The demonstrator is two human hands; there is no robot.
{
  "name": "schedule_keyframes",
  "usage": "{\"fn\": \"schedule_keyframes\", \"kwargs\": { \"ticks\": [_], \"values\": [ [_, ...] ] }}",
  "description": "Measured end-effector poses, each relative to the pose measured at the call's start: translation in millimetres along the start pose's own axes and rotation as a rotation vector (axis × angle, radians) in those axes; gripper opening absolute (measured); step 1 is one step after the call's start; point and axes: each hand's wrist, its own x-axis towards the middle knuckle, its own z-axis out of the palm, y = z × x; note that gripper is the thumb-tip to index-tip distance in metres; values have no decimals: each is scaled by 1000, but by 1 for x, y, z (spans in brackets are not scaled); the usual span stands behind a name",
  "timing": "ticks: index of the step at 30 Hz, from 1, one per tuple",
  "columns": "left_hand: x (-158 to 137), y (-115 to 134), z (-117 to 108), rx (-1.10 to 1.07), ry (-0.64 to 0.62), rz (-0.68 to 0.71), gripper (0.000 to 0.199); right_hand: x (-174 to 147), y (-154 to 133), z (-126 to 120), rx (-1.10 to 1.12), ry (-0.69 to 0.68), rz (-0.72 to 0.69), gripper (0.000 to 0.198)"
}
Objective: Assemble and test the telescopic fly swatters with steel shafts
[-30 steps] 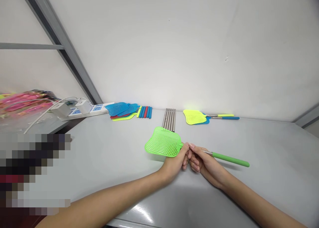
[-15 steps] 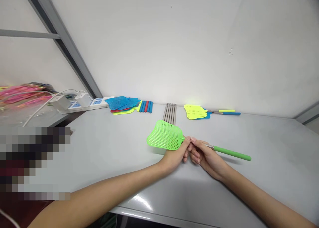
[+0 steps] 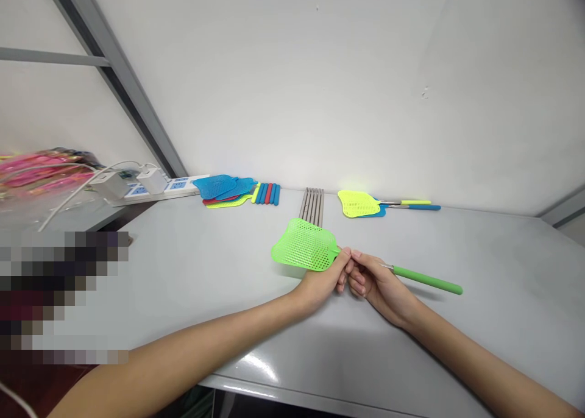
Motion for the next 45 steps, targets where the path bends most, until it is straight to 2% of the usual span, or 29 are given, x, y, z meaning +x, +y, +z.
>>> {"fn": "schedule_keyframes", "kwargs": {
  "ticks": [7,16,26,45],
  "values": [
    [0,-1,1,-38,-46,1,47,0,1,0,23,-37,7,32],
    [0,3,3,39,-59,57,49,0,1,1,48,52,-4,37],
    [1,4,1,-1,-105,65,43,-1,-1,-1,114,-36,-4,35],
    [3,0,0,-189,-124,26,45,-3,-1,3,73,-33,-20,35]
  ]
}}
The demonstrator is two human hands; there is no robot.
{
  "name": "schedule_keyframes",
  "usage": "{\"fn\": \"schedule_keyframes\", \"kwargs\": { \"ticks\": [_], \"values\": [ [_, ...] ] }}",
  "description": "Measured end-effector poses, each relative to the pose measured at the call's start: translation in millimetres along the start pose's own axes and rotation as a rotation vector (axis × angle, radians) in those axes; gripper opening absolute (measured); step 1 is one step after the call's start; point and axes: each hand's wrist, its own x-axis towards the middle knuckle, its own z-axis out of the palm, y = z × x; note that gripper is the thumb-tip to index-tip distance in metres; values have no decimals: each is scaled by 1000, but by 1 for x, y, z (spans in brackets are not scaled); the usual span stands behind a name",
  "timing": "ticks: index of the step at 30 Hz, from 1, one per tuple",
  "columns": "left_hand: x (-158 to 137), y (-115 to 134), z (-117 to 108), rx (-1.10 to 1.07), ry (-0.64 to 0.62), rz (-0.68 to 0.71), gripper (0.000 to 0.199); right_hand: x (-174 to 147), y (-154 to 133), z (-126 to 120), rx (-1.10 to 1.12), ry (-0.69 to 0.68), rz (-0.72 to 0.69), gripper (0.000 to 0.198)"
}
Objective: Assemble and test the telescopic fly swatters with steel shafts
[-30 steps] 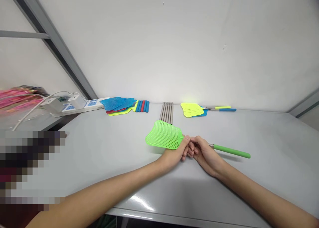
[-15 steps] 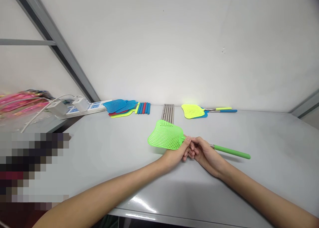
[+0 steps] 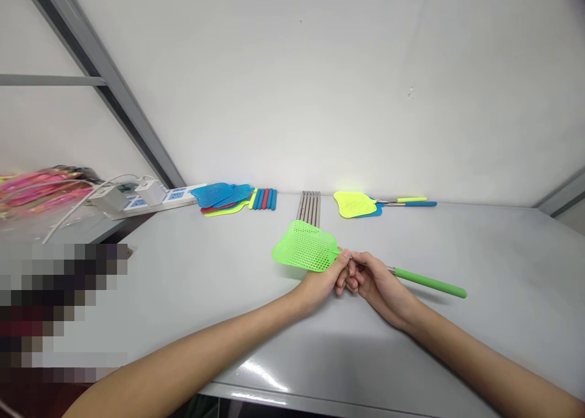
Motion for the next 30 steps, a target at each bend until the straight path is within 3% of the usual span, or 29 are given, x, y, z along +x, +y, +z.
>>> {"fn": "schedule_keyframes", "kwargs": {
  "ticks": [30],
  "values": [
    [0,-1,-1,20,-29,-18,46,-1,-2,-1,-9,-14,9,31]
  ]
}}
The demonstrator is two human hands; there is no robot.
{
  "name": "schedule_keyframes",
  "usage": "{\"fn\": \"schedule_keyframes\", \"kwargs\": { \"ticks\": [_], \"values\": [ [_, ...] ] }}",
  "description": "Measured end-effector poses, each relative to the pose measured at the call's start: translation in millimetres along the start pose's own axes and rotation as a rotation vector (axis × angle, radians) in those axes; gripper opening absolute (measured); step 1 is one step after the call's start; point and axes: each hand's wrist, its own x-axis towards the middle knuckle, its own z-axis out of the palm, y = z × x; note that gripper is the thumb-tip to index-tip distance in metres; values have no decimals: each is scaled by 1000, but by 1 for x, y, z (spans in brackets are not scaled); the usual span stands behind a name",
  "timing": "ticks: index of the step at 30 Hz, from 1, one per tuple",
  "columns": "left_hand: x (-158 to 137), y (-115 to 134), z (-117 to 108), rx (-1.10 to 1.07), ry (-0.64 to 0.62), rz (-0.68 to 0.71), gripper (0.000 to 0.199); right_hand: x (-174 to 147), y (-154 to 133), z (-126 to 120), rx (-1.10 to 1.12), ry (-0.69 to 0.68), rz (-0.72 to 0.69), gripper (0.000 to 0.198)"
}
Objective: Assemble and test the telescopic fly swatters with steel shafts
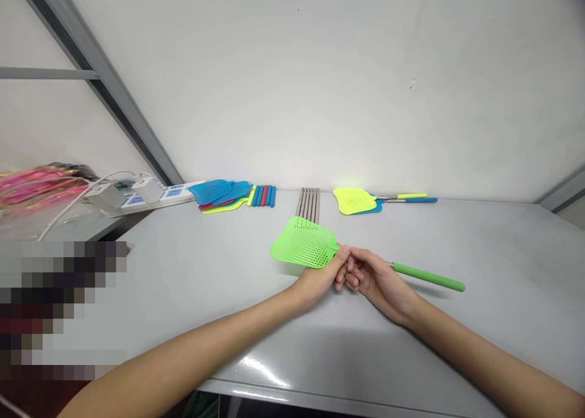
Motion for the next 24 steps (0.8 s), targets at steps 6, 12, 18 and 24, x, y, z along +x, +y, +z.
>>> {"fn": "schedule_keyframes", "kwargs": {
  "ticks": [6,12,18,24],
  "values": [
    [0,1,0,22,5,-4,47,1,0,0,2,3,-4,31],
    [-1,1,1,48,37,-11,47,0,1,0,3,12,-12,31],
    [-1,2,1,46,40,-15,48,0,1,1,7,13,-12,31],
    [-1,2,1,35,37,-21,47,0,0,1,6,17,-8,31]
  ]
}}
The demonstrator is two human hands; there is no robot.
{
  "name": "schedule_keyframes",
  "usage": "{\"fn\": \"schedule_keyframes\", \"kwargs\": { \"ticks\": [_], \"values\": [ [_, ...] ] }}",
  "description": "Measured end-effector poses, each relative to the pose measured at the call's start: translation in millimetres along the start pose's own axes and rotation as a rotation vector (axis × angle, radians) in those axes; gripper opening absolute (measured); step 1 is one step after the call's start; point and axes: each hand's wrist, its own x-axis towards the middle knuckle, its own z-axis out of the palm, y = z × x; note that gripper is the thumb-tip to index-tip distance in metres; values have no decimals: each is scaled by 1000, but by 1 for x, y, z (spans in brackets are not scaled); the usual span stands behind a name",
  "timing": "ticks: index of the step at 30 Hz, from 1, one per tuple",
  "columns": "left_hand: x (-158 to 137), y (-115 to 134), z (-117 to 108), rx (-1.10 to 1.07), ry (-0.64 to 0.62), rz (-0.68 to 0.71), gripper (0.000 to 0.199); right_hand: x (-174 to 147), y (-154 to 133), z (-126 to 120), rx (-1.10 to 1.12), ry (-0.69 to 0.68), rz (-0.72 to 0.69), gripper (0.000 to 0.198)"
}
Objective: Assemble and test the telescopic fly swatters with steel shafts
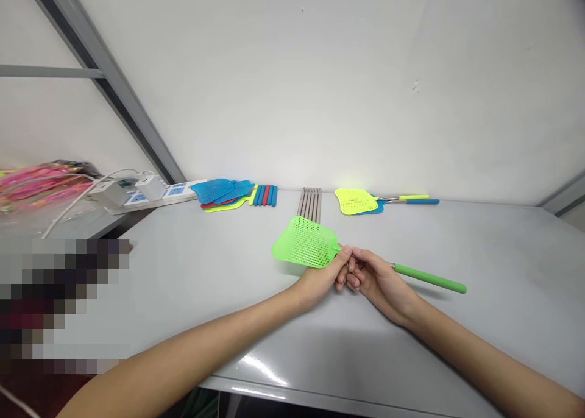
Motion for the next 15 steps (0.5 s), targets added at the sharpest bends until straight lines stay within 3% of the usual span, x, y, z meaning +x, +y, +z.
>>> {"fn": "schedule_keyframes", "kwargs": {
  "ticks": [15],
  "values": [
    [0,-2,-2,-17,-5,-17,46,1,0,1,-5,-2,4,32]
  ]
}}
